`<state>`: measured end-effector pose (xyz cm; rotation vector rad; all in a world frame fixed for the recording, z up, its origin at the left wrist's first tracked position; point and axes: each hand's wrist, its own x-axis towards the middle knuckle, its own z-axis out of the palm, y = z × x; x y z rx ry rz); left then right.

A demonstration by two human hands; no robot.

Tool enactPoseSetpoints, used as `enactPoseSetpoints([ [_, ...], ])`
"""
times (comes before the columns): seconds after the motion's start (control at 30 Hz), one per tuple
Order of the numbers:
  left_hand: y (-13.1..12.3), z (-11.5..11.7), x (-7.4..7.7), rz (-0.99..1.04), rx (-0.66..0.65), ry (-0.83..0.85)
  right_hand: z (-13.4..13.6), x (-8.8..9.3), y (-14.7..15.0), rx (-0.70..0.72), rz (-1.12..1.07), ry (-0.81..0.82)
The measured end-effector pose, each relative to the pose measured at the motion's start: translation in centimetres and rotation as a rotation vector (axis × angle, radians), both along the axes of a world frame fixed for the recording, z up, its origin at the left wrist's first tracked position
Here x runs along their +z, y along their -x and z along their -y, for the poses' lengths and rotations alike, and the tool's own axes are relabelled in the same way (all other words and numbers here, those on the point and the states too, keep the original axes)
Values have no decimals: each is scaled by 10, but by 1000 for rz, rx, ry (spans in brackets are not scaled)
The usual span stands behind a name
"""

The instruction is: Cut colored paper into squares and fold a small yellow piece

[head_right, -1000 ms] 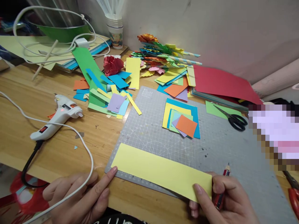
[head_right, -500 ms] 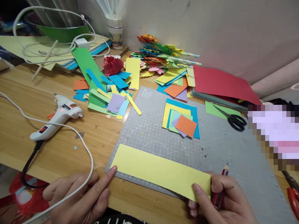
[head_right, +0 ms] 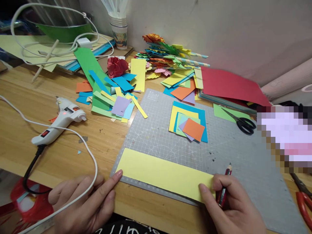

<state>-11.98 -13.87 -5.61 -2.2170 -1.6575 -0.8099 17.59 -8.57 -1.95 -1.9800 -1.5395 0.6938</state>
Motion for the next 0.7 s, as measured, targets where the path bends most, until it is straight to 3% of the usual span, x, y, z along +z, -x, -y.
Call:
enactPoseSetpoints([
  [0.17,2,0,3,-3,-34,40,-2,-5,-8,186,144,-68],
  [0.5,0,-14,23,-111,-216,84,-2,-9,-11,229,276,7],
  [0.7,4,-22,20,-262,-339,249,-3,-3,-7,283,340,59],
])
